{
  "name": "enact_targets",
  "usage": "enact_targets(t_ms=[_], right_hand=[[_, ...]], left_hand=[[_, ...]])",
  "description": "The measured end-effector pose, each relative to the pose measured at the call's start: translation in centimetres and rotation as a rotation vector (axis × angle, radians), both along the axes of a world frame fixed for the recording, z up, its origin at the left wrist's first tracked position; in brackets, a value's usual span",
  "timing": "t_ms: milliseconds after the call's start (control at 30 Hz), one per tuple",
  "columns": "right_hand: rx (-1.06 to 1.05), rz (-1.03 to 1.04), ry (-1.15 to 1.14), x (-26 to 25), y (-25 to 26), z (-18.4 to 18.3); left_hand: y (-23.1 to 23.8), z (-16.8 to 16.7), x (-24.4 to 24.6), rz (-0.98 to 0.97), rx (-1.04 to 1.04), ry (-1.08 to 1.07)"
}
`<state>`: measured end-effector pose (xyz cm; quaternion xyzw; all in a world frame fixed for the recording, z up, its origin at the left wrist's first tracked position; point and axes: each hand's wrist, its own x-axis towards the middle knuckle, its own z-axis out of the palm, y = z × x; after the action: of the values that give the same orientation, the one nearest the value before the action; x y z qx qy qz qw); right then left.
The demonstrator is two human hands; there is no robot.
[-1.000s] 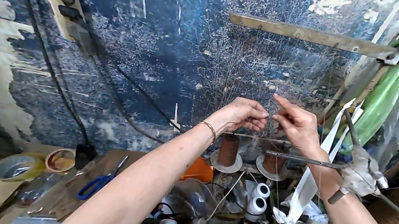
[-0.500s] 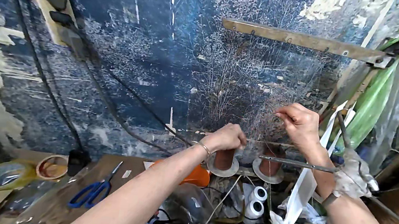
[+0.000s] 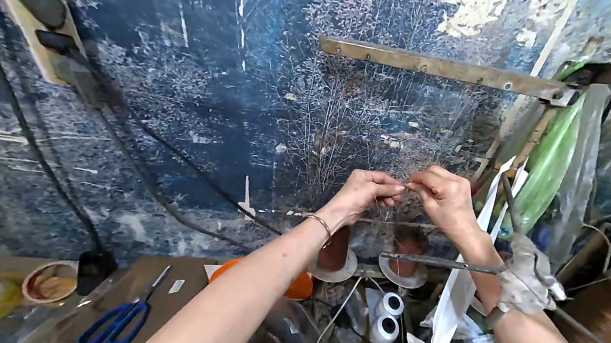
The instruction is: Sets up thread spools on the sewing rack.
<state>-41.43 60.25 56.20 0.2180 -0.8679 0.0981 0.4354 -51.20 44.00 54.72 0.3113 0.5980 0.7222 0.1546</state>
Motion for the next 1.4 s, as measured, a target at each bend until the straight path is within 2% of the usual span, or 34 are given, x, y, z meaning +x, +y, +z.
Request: enact_targets(t_ms=[167,300,400,500,567,633,700,800,867,900,1033,1100,1167,1200,1300,1400], right_hand=[[-0.100,0.122,-0.002,-3.2,2.1,0.3],[-0.376,0.180,-0.124,-3.9,2.1,0.2],[-0.680,0.237,-0.188,-2.9,1.6,0.2],[-0.865,0.227,-0.245,-4.2,2.1,1.0],[-0.811,0.146,-0.230,-5.2,2.5,1.5],[-0.601,-0.020,-0.138,-4.9,2.3,2.1],[-0.436,-0.131,-0.019,-4.5,2.5,2.6],[-0.380,-0.185,0.030,-4.4,2.8,3.1],[-0.445,-0.164,-0.044,-4.4,2.7,3.3],[-0.500,-0.134,-0.097,-4.5,2.8,3.3],[-0.654,0.035,-0.197,-4.9,3.2,3.2],[-0.673,0.036,-0.206,-4.7,3.2,3.5],[-0.650,-0.047,-0.286,-3.4,2.4,4.4],[-0.601,-0.100,-0.344,-2.7,2.0,4.9],[-0.278,-0.069,-0.149,-4.3,4.1,3.8],[-0.086,-0.166,-0.186,-4.4,4.5,4.0]], left_hand=[[-0.9,0.4,-0.9,-0.015,-0.086,0.150],[-0.2,1.2,-1.3,-0.093,0.186,-0.019],[0.6,2.4,-1.7,-0.153,0.318,-0.169],[2.3,3.7,-2.4,-0.230,0.461,-0.238],[3.6,4.3,-2.4,-0.192,0.515,-0.220],[4.7,4.4,-2.5,-0.036,0.488,-0.062],[5.2,4.0,-2.8,0.170,0.321,0.285],[5.3,3.4,-2.6,0.388,0.051,0.835],[5.5,2.9,-3.1,0.436,0.050,1.125],[5.5,2.7,-3.2,0.437,0.062,1.194],[5.2,2.2,-3.5,0.430,0.079,1.310],[5.2,2.0,-3.8,0.439,0.086,1.388],[5.1,1.9,-3.9,0.440,0.082,1.458],[5.0,1.9,-3.9,0.433,0.074,1.479],[5.1,1.8,-4.1,0.363,0.061,1.472],[5.0,1.9,-3.5,0.269,0.004,1.221]])
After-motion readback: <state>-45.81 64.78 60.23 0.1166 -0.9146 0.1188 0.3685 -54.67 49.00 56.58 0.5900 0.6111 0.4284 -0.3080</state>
